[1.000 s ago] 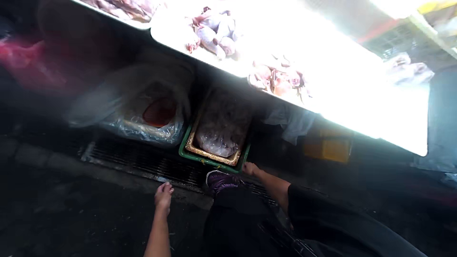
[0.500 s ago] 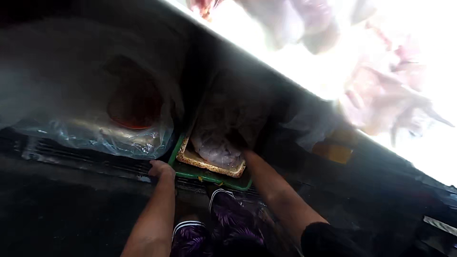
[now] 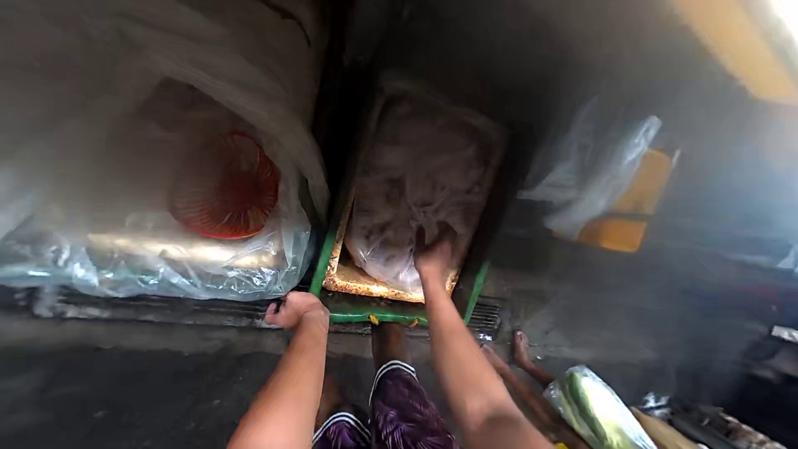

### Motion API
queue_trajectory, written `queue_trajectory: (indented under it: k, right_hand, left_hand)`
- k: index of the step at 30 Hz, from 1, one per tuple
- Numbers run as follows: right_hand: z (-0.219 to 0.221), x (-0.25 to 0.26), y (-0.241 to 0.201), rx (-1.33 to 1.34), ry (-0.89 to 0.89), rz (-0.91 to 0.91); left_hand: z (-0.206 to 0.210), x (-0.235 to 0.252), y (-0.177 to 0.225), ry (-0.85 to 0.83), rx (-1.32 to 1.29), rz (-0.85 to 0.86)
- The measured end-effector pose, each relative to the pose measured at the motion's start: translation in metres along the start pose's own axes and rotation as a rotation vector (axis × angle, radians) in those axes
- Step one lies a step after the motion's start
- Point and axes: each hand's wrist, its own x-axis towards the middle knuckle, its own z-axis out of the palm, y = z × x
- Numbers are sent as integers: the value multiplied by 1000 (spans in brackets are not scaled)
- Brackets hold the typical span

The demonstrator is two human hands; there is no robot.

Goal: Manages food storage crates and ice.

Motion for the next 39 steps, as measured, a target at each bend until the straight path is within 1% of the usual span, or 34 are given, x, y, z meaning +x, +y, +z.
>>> queue_trajectory:
  k: [2, 4, 6, 7, 9, 10, 11, 12, 13, 15, 16, 17, 18, 20, 21, 22, 23, 24, 25, 26, 27, 28, 29, 30, 31, 32, 33, 34, 35, 37, 39]
  right_hand:
    - [3, 20, -20, -98, -172, -41]
    - [8, 23, -48, -262, -337, -41]
    - [6, 14, -72, -366, -407, -17]
    - [4, 6, -73, -343, -386, 0]
    - [-8, -10, -56, -146, -333, 13]
    - [-19, -20, -39, 6, -313, 62]
    - [-31, -27, -20, 211, -306, 118]
    - [-45, -31, -5, 461, -336, 192]
    - [-61, -32, 2, 718, -406, 277]
    - [-89, -41, -4, 1118, -565, 443]
    - [-93, -47, -16, 1268, -592, 514]
    - [-87, -57, -32, 1341, -576, 557]
    - [-75, -74, -49, 1328, -535, 570]
    - [-37, -111, -89, 1206, -536, 571]
    - [-17, -123, -112, 1133, -560, 524]
    - [-1, -128, -130, 1003, -578, 422]
    - [8, -126, -143, 797, -593, 265]
    - [8, -115, -154, 534, -633, 75]
    - [3, -101, -162, 265, -702, -111]
    - [0, -87, -164, 10, -768, -256]
    - [-5, -76, -162, -206, -804, -370]
    - [-15, -65, -161, -370, -821, -443]
    - [-28, -55, -159, -459, -817, -479]
    - [-42, -45, -151, -445, -791, -488]
    - [-52, -34, -137, -339, -738, -485]
    - [-56, -23, -119, -202, -640, -486]
    - [-54, -10, -102, -136, -512, -503]
    - [-46, 7, -88, -152, -398, -545]
    - [-34, 22, -74, -187, -348, -582]
    - [-10, 30, -45, -330, -456, -603]
    - [13, 16, -39, -541, -615, -645]
  left_hand:
    - [-2, -3, 1, -36, 1, 4]
    - [-3, -5, 2, -62, 7, 7]
    - [-2, -5, 1, -63, 40, 25]
    - [-3, -4, 0, -61, 61, 36]
    - [0, -2, 0, -50, 54, 52]
    - [0, -2, -1, -47, 46, 47]
    - [-1, -2, -2, -49, 49, 39]
    - [0, -2, -3, -42, 54, 39]
    - [0, 0, -3, -32, 57, 46]
    - [-1, 1, -1, -23, 78, 57]
    - [-2, -1, 1, -23, 85, 52]
    - [-1, -2, 2, -19, 90, 49]
    - [-3, -3, 2, -22, 82, 44]
    - [-6, -5, 4, -31, 73, 37]
    - [-5, -6, 7, -32, 66, 29]
    - [-6, -6, 8, -32, 54, 25]
    - [-7, -6, 8, -37, 44, 29]
    - [-7, -6, 9, -40, 35, 35]
    - [-6, -6, 10, -44, 34, 41]
    - [-7, -6, 9, -42, 47, 46]
    - [-8, -6, 8, -42, 57, 49]
    - [-8, -5, 9, -46, 67, 50]
    - [-7, -5, 11, -48, 89, 51]
    - [-7, -4, 11, -47, 112, 49]
    - [-8, -4, 11, -47, 121, 46]
    - [-9, -3, 11, -42, 118, 49]
    - [-8, -2, 12, -37, 113, 51]
    - [-5, -1, 15, -31, 100, 52]
    - [-5, -1, 15, -30, 100, 53]
    - [-9, -2, 10, -37, 123, 55]
    - [-4, 1, 10, -35, 113, 60]
